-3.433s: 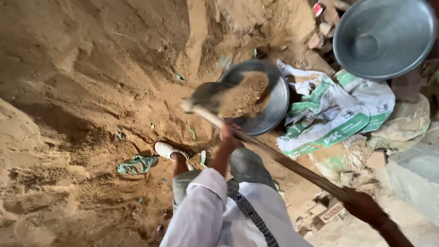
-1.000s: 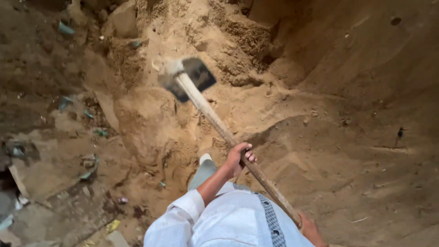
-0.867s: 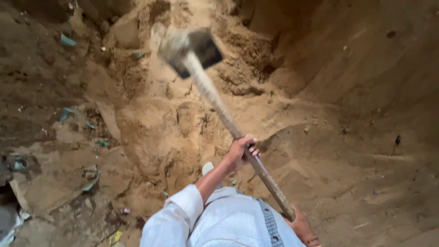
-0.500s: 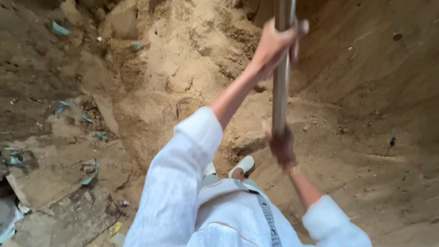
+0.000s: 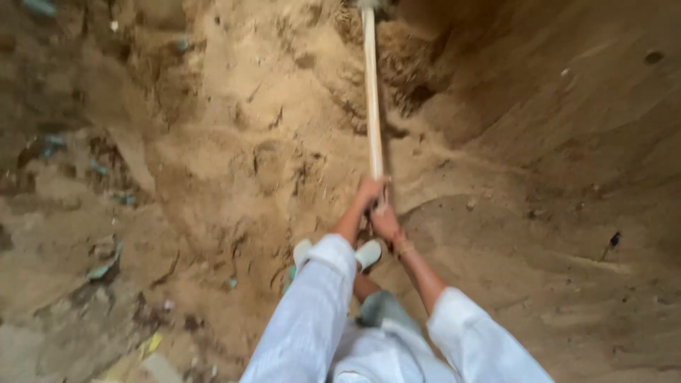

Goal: The person digs into a sand wall inside a sand pit using a long-handled hoe, repeatedly striking and pulling sand down toward the floor. They briefly reposition metal basins beside the work area and continue loosening and gathering sand with the hoe.

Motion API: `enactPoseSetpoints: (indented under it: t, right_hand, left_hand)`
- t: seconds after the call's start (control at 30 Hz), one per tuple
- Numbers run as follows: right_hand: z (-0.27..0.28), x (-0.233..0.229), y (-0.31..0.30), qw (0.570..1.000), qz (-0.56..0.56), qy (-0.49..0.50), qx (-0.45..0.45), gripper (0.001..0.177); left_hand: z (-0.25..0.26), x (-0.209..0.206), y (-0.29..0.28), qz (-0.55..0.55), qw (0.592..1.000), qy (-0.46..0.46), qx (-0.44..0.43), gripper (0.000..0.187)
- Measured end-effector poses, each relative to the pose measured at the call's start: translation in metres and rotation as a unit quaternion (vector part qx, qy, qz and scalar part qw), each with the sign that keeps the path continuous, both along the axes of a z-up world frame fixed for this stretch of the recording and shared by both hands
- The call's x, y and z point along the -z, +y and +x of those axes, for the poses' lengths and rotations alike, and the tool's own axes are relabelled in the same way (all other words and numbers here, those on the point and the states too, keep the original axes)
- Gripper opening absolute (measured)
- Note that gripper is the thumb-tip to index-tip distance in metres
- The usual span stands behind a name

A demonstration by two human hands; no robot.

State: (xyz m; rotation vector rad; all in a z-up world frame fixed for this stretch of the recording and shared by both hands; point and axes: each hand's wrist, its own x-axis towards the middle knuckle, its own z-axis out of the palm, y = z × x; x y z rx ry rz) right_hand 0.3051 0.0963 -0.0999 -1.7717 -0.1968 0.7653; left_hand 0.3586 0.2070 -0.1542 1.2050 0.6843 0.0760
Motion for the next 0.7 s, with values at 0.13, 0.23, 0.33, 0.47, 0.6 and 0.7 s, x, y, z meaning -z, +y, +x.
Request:
enactPoseSetpoints:
  t: [0.13, 0.23, 0.33, 0.47, 0.6, 0.7]
  right_hand:
    - [-0.072, 0.072, -0.059, 0.999, -0.02, -0.015, -0.026, 0.009]
    - [-0.087, -0.051, -0.039, 0.974, -0.028, 0.223, 0.016, 0.006]
    - [-0.104, -0.057, -0.043, 0.956, -0.081, 0.275, -0.065, 0.021]
    - [-0.134, -0.087, -0.04, 0.952, 0.016, 0.301, -0.049, 0.012]
    - [-0.128, -0.12, -0.026, 0.948, -0.074, 0.272, -0.149, 0.027]
    - [-0.119, -0.15, -0.023, 0.954, -0.08, 0.236, -0.166, 0.036]
  left_hand:
    - [-0.073, 0.079, -0.051, 0.227, 0.965, 0.13, 0.019, 0.032]
    - [-0.097, 0.0, -0.046, -0.119, 0.979, 0.164, 0.023, 0.022]
    - [-0.12, 0.053, -0.05, 0.002, 0.985, 0.147, 0.091, 0.027]
    - [-0.155, 0.002, -0.038, -0.008, 0.972, 0.211, 0.106, 0.018]
    - [-0.15, 0.029, -0.022, -0.007, 0.984, 0.102, 0.146, 0.02]
    - [-0.14, 0.028, -0.002, 0.039, 0.981, 0.116, 0.153, 0.02]
